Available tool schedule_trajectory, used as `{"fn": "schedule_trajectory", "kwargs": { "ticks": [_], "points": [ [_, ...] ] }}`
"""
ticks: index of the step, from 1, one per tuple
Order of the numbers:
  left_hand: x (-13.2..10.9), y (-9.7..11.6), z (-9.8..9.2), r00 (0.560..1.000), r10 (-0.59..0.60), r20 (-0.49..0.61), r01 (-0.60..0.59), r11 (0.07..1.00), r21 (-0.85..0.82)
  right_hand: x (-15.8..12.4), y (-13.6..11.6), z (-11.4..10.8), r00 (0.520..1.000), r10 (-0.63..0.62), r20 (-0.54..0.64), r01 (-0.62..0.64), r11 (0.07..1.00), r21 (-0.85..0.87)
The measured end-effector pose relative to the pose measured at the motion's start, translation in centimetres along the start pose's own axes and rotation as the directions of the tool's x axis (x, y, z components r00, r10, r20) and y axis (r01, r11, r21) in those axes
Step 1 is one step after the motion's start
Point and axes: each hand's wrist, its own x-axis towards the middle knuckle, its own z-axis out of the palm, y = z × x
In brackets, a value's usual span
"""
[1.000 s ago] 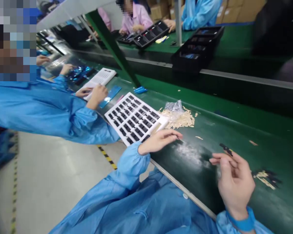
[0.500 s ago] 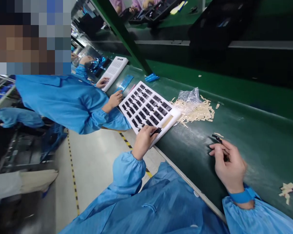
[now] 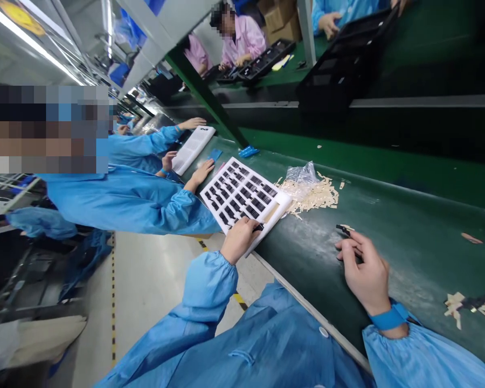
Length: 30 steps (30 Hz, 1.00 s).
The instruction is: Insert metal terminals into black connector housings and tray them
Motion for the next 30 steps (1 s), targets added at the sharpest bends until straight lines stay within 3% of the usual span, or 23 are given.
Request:
{"fn": "schedule_trajectory", "kwargs": {
  "ticks": [4, 10, 14, 17, 21, 26, 30],
  "points": [
    [0.5, -0.1, -0.2, 0.998, -0.028, -0.056, 0.026, 0.999, -0.033, 0.2, 0.3, 0.1, 1.0, -0.005, 0.017, 0.005, 1.0, -0.001],
    [0.3, -2.3, -1.2, 0.994, -0.049, -0.096, 0.026, 0.973, -0.228, 0.4, 0.7, 0.0, 1.0, 0.007, -0.015, -0.006, 0.999, 0.048],
    [-0.7, -1.8, -2.4, 0.981, 0.029, -0.191, -0.109, 0.897, -0.427, 0.5, 0.7, 0.2, 1.0, 0.025, -0.016, -0.024, 0.995, 0.094],
    [-0.9, 1.2, -2.8, 0.928, 0.201, -0.313, -0.349, 0.761, -0.546, 0.7, 0.3, 0.2, 0.998, 0.046, -0.03, -0.041, 0.989, 0.143],
    [0.9, 7.7, -1.9, 0.796, 0.488, -0.357, -0.602, 0.579, -0.551, 1.3, -0.8, 0.0, 0.99, 0.125, -0.062, -0.102, 0.953, 0.284],
    [3.7, 14.6, 1.0, 0.654, 0.668, -0.355, -0.725, 0.422, -0.544, 2.5, -1.1, -0.6, 0.966, 0.256, -0.048, -0.206, 0.863, 0.461],
    [4.2, 16.0, 2.5, 0.573, 0.734, -0.365, -0.769, 0.326, -0.551, 2.9, -1.2, -1.1, 0.937, 0.344, 0.066, -0.322, 0.773, 0.547]
  ]
}}
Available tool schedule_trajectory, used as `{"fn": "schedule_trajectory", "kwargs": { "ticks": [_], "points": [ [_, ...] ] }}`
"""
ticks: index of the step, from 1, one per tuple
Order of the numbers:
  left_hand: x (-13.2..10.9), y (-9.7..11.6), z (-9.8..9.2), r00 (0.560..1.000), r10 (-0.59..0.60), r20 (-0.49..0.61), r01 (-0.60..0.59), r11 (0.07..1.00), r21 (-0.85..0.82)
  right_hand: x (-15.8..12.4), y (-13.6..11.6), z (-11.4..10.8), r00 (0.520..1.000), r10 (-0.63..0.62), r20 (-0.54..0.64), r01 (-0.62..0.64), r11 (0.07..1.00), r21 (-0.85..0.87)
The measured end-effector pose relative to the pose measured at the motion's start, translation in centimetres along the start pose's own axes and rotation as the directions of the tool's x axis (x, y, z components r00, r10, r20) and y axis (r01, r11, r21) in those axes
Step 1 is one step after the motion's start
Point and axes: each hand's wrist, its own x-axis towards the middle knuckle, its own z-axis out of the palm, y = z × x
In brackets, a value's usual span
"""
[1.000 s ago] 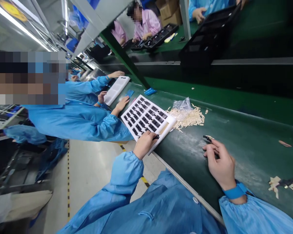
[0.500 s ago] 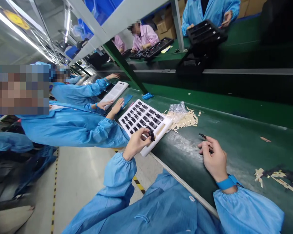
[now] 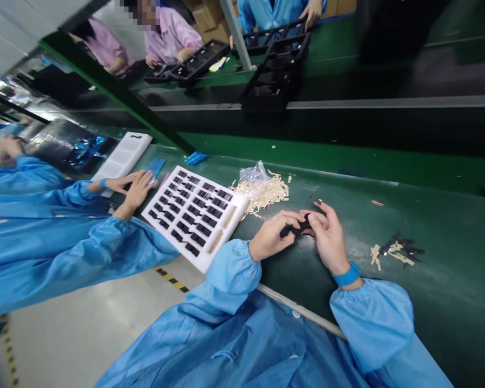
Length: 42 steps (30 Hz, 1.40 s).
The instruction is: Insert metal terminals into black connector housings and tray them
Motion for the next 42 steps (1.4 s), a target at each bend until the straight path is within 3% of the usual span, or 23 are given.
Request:
{"fn": "schedule_trajectory", "kwargs": {
  "ticks": [3, 6, 9, 11, 13, 16, 19, 22, 25, 28, 33, 38, 42],
  "points": [
    [-1.7, -0.3, -1.0, 1.0, 0.008, 0.002, -0.008, 0.998, 0.063, 0.0, -0.4, -0.1, 0.998, 0.046, 0.051, -0.049, 0.997, 0.053],
    [-5.2, -0.5, -3.4, 0.969, -0.155, -0.193, 0.207, 0.934, 0.291, 0.0, -0.5, -0.3, 0.999, 0.041, 0.031, -0.043, 0.997, 0.064],
    [-9.4, -1.0, -5.5, 0.823, -0.354, -0.445, 0.553, 0.679, 0.483, 0.0, -0.2, -0.5, 0.999, 0.029, 0.025, -0.03, 1.0, 0.005],
    [-11.6, -1.4, -6.2, 0.739, -0.46, -0.492, 0.673, 0.503, 0.542, -0.1, 0.2, -0.6, 0.999, 0.007, 0.04, -0.004, 0.998, -0.061],
    [-12.8, -1.8, -6.5, 0.706, -0.534, -0.465, 0.702, 0.446, 0.555, -0.1, 0.6, -0.7, 0.998, -0.027, 0.049, 0.034, 0.991, -0.127],
    [-13.1, -2.0, -7.6, 0.708, -0.534, -0.462, 0.706, 0.515, 0.486, -0.2, 1.0, -0.8, 0.995, -0.078, 0.054, 0.087, 0.977, -0.194],
    [-12.0, -1.9, -10.1, 0.684, -0.496, -0.535, 0.725, 0.541, 0.426, -0.2, 1.1, -0.8, 0.993, -0.103, 0.056, 0.113, 0.969, -0.219],
    [-10.0, -2.5, -12.9, 0.651, -0.468, -0.597, 0.754, 0.484, 0.443, -0.3, 1.2, -0.8, 0.992, -0.114, 0.056, 0.124, 0.969, -0.212],
    [-7.7, -4.6, -14.3, 0.608, -0.5, -0.616, 0.794, 0.392, 0.465, -0.3, 1.4, -0.9, 0.991, -0.12, 0.055, 0.129, 0.969, -0.212],
    [-5.6, -7.3, -14.0, 0.582, -0.564, -0.586, 0.81, 0.339, 0.478, -0.2, 1.5, -1.1, 0.99, -0.122, 0.064, 0.133, 0.967, -0.218],
    [-3.9, -9.7, -12.6, 0.591, -0.57, -0.571, 0.8, 0.321, 0.507, -0.3, 1.4, -1.0, 0.993, -0.1, 0.063, 0.111, 0.967, -0.228],
    [-5.0, -9.1, -11.2, 0.625, -0.566, -0.538, 0.77, 0.333, 0.545, -0.3, 1.1, -0.8, 0.992, -0.107, 0.066, 0.119, 0.967, -0.224],
    [-6.2, -7.5, -9.1, 0.672, -0.564, -0.48, 0.729, 0.39, 0.562, -0.2, 1.2, -0.9, 0.995, -0.08, 0.06, 0.092, 0.971, -0.219]
  ]
}}
